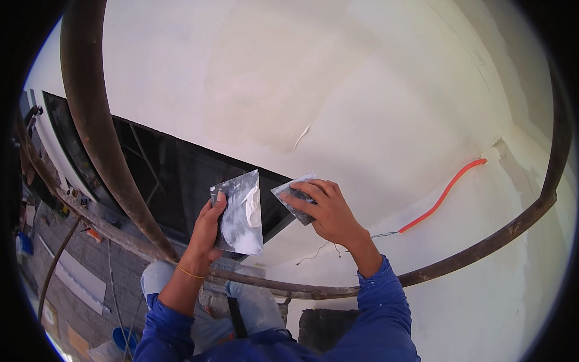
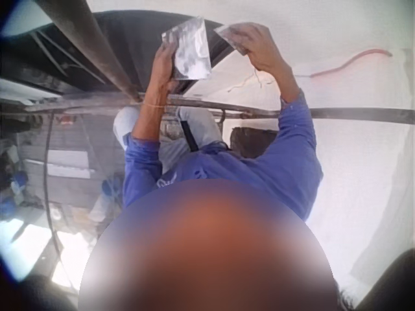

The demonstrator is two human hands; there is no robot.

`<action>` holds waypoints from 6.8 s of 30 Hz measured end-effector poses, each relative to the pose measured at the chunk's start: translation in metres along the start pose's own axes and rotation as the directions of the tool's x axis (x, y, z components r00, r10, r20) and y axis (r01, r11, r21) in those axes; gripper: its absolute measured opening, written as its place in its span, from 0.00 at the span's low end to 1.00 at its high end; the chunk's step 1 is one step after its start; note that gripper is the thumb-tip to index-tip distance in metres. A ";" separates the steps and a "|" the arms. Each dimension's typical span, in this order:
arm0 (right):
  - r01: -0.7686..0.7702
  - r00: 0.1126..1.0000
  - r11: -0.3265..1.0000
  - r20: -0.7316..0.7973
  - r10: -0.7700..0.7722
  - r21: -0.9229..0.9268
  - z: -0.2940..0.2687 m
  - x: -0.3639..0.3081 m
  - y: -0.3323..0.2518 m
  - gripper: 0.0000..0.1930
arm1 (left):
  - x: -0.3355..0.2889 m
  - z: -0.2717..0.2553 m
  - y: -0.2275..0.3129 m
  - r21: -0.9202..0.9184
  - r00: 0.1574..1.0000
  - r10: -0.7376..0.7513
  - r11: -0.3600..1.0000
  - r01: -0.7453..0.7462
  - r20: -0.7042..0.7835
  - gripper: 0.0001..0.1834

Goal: The person scoops white plaster from a hawk onto a trowel and applies it to a white wall surface while standing on scaffolding. The person repeatedly smooths the plaster over the wall and near a red conduit pipe.

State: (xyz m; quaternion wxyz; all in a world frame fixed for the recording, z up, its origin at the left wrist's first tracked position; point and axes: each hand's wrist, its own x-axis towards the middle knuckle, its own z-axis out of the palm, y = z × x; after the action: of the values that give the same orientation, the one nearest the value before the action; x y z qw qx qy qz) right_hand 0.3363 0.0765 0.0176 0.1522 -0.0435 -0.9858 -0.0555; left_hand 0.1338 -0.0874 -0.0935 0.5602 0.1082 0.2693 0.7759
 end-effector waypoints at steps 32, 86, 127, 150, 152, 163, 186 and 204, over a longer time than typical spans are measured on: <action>-0.586 0.744 0.679 -0.626 0.233 -0.443 -0.135 0.124 0.205 0.29 | 0.030 -0.054 -0.056 0.212 0.909 0.317 0.941 -0.264 -0.270 0.18; -0.535 0.735 0.695 -0.671 0.101 -0.481 -0.088 0.147 0.195 0.30 | 0.035 -0.070 -0.045 -0.185 0.998 -0.068 0.981 0.063 -0.018 0.23; 0.077 0.989 0.996 0.133 -0.070 -0.045 0.004 0.010 -0.024 0.37 | 0.008 -0.013 -0.028 0.423 0.959 0.284 0.870 -0.252 -0.014 0.17; -0.656 0.689 0.634 -0.668 0.280 -0.410 -0.126 0.096 0.215 0.30 | 0.034 -0.066 -0.058 0.383 0.873 0.416 0.872 -0.303 -0.255 0.18; -0.638 0.686 0.649 -0.688 0.237 -0.413 -0.111 0.097 0.219 0.31 | 0.034 -0.066 -0.059 0.333 0.874 0.403 0.891 -0.307 -0.272 0.18; -0.533 0.786 0.700 -0.585 0.200 -0.476 0.093 0.028 0.210 0.42 | 0.033 -0.065 -0.057 0.283 0.893 0.342 0.923 -0.261 -0.292 0.19; 0.226 0.973 0.891 -0.128 -0.190 0.394 0.126 -0.020 -0.017 0.21 | 0.040 -0.060 -0.058 -0.408 0.929 -0.324 0.834 0.371 0.181 0.19; -0.560 0.748 0.785 -0.570 0.340 -0.265 -0.089 0.034 0.169 0.30 | 0.029 -0.071 -0.044 -0.251 1.000 -0.002 0.968 0.004 0.009 0.23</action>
State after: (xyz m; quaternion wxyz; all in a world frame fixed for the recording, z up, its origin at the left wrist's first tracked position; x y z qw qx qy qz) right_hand 0.3476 0.2349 0.1290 0.3941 -0.3020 -0.8354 -0.2359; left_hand 0.1258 -0.0713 -0.1798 0.5717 0.0392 0.1666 0.8024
